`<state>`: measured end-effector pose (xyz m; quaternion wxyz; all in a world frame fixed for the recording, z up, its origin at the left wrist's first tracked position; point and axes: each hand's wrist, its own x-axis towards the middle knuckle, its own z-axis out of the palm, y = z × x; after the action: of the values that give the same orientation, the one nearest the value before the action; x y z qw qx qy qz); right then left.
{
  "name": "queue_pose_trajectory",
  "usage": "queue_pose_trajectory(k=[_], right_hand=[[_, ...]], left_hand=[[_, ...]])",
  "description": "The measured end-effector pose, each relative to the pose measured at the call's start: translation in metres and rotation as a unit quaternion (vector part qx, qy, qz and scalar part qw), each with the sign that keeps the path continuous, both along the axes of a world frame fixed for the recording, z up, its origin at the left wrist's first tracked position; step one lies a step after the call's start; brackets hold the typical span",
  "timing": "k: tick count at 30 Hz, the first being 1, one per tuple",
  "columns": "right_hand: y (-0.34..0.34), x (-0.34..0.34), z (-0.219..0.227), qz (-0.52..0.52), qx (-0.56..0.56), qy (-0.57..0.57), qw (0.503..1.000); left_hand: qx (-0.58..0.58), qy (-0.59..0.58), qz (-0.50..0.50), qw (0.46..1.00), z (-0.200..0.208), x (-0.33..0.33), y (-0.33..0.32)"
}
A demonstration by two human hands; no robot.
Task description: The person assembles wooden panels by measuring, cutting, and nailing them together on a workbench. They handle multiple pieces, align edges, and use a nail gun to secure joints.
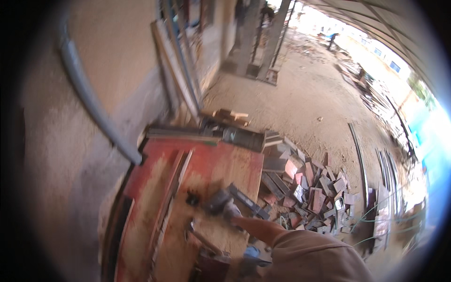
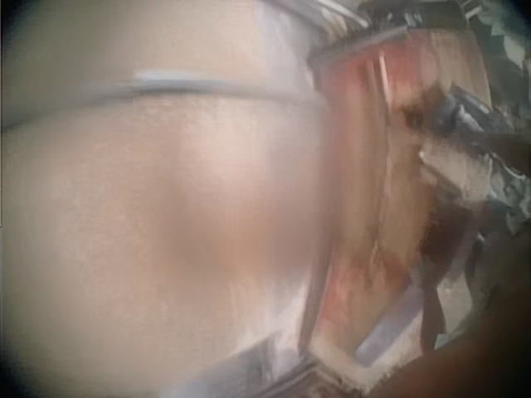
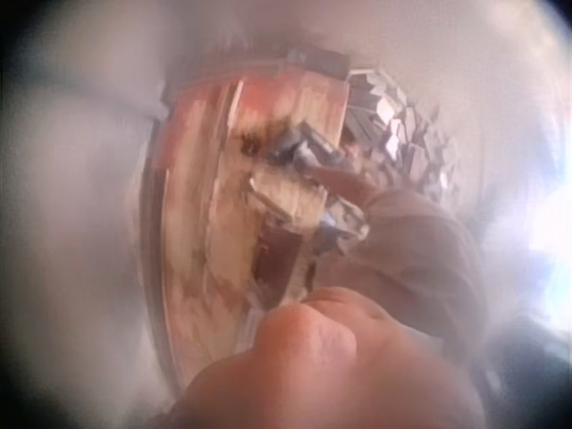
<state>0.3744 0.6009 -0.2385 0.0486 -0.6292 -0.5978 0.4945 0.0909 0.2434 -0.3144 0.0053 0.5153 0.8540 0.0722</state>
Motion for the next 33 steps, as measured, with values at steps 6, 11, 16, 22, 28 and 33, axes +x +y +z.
queue_pose_trajectory(k=[6,11,16,22,28,33], right_hand=[[0.005,0.036,0.032,-0.014,-0.171,0.238,0.956],[-0.064,0.009,0.105,-0.133,-0.382,0.236,0.883],[-0.145,-0.051,0.119,-0.132,-0.516,0.286,0.796],[-0.223,-0.095,0.085,-0.198,-0.575,0.242,0.756],[-0.246,-0.114,0.084,-0.22,-0.534,0.215,0.788],[-0.251,-0.121,0.087,-0.23,-0.51,0.232,0.796]], left_hand=[[-0.014,0.003,0.055,0.998,-0.006,0.006,-0.132],[-0.009,-0.069,0.094,0.993,-0.003,0.003,-0.131],[-0.025,-0.093,0.118,0.988,0.016,0.0,-0.113],[-0.016,-0.102,0.099,0.99,0.007,-0.004,-0.123],[0.001,-0.088,0.061,0.994,-0.003,-0.006,-0.127],[0.002,-0.096,0.037,0.995,-0.007,-0.009,-0.131]])
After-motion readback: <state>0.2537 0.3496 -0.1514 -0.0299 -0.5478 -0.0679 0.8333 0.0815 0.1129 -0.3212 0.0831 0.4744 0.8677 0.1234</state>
